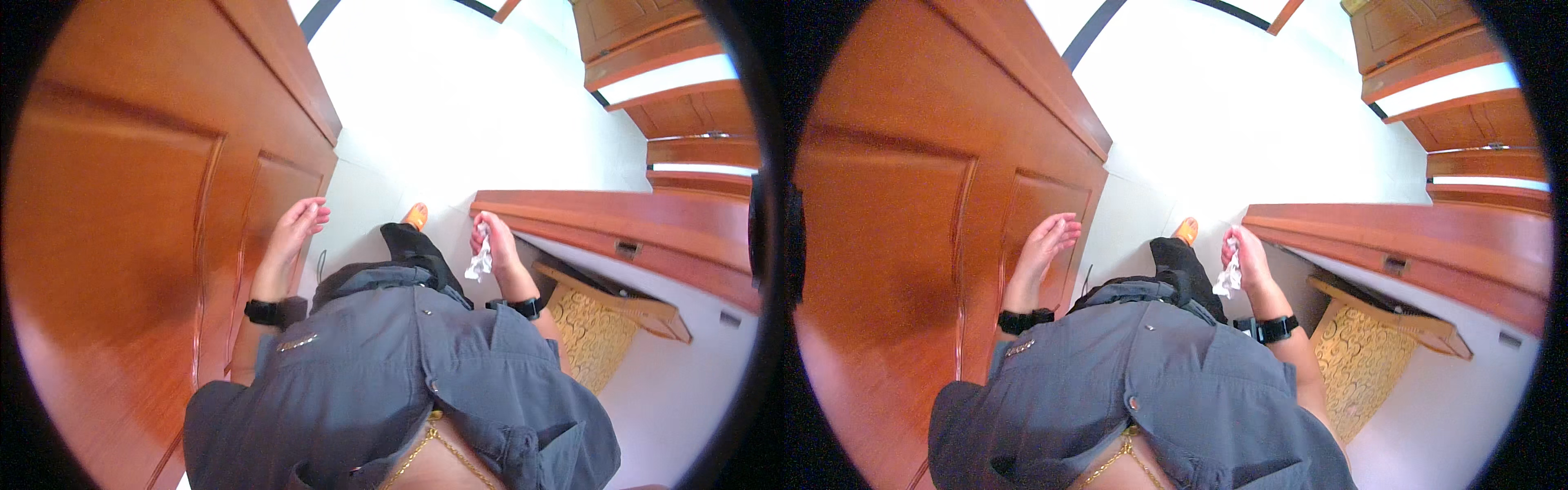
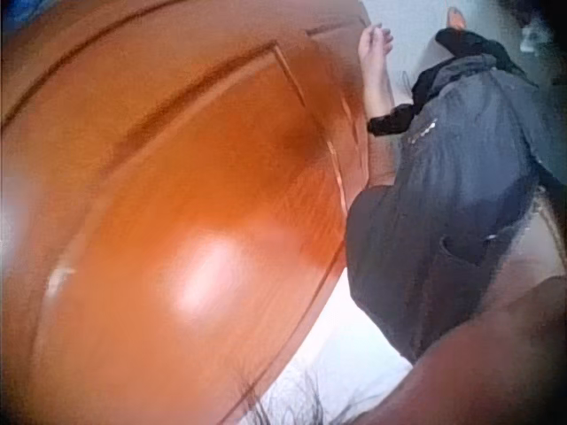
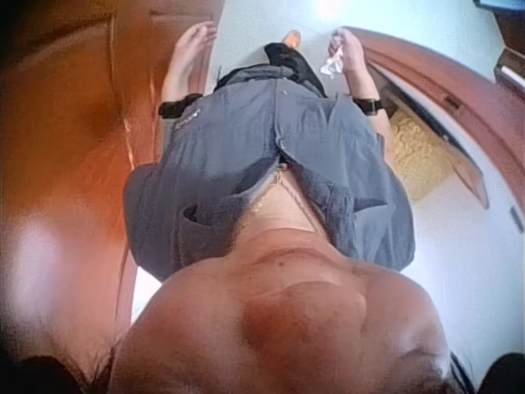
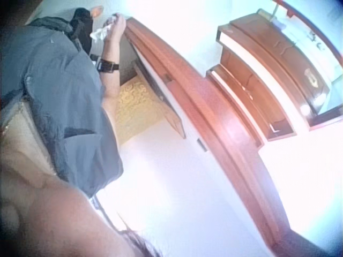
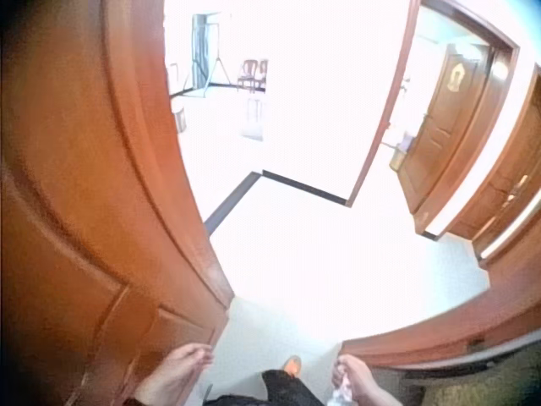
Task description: The person retrieves a hammer from a kitchen cabinet and returns to a bedroom to tap a wooden table leg, then wipes the table surface with a cloth. The person also moves the table slightly and continues wiping.
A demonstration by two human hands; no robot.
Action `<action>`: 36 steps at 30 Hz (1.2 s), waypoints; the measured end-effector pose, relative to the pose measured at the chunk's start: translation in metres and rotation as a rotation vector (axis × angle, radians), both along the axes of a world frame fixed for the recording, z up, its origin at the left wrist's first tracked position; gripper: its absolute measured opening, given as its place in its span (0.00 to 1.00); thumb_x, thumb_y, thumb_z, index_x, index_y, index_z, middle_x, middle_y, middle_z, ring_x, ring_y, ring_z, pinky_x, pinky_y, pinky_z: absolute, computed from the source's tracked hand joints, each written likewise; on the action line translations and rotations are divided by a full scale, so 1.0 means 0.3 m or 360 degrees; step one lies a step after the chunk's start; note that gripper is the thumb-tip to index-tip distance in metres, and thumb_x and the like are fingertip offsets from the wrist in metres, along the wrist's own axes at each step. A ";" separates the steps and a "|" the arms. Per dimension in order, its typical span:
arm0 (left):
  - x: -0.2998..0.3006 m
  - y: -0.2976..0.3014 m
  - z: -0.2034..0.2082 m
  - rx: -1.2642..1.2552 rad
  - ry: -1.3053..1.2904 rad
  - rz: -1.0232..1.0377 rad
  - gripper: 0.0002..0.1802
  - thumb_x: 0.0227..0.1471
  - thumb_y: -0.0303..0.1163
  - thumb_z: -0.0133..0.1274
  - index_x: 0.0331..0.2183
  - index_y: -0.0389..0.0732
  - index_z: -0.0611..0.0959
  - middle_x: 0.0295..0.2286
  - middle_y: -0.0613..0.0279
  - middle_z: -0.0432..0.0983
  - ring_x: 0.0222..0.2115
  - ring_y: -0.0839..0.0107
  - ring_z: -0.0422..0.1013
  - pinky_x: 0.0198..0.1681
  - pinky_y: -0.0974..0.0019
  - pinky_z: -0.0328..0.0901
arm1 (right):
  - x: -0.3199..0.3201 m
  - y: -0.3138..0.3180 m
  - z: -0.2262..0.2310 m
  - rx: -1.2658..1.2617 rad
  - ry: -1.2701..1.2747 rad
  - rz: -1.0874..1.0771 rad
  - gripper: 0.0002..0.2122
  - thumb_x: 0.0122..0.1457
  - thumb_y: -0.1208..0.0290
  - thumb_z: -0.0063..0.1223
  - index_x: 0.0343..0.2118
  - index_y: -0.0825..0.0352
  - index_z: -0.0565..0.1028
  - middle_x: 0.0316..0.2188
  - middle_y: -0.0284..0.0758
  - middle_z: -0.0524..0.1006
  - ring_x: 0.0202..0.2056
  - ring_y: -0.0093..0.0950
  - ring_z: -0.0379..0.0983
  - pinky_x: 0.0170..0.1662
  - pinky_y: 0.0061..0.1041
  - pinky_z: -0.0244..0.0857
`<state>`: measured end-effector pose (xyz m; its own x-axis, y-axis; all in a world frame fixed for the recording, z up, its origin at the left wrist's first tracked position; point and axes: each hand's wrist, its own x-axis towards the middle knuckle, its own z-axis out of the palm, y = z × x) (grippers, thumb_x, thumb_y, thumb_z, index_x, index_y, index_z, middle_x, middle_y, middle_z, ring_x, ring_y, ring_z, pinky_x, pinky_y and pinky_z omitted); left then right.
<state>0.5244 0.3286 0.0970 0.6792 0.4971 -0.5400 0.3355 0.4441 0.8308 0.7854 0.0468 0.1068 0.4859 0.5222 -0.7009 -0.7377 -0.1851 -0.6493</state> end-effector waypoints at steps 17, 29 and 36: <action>1.627 0.372 0.261 -0.1434 -0.0965 0.0113 0.35 0.57 0.62 0.27 0.50 0.45 0.70 0.45 0.55 0.70 0.46 0.55 0.67 0.52 0.57 0.61 | 0.978 1.095 0.287 0.0338 -0.2453 0.0603 0.17 0.63 0.62 0.36 0.48 0.69 0.65 0.40 0.42 0.70 0.42 0.31 0.67 0.45 0.32 0.60; 2.204 1.123 0.366 -0.0835 -0.0618 0.0350 0.15 0.61 0.44 0.39 0.36 0.46 0.76 0.26 0.70 0.69 0.21 0.79 0.63 0.23 0.74 0.62 | 1.708 1.730 0.353 0.0311 -0.3076 0.1228 0.27 0.63 0.50 0.34 0.56 0.67 0.62 0.60 0.46 0.54 0.61 0.45 0.49 0.59 0.45 0.42; 2.212 1.788 0.314 -0.0425 -0.0366 0.1152 0.14 0.57 0.47 0.45 0.27 0.48 0.73 0.17 0.72 0.62 0.15 0.80 0.59 0.14 0.76 0.52 | 2.182 2.339 0.333 0.0572 -0.2658 0.1273 0.26 0.63 0.51 0.37 0.54 0.70 0.63 0.53 0.49 0.62 0.55 0.44 0.57 0.57 0.38 0.50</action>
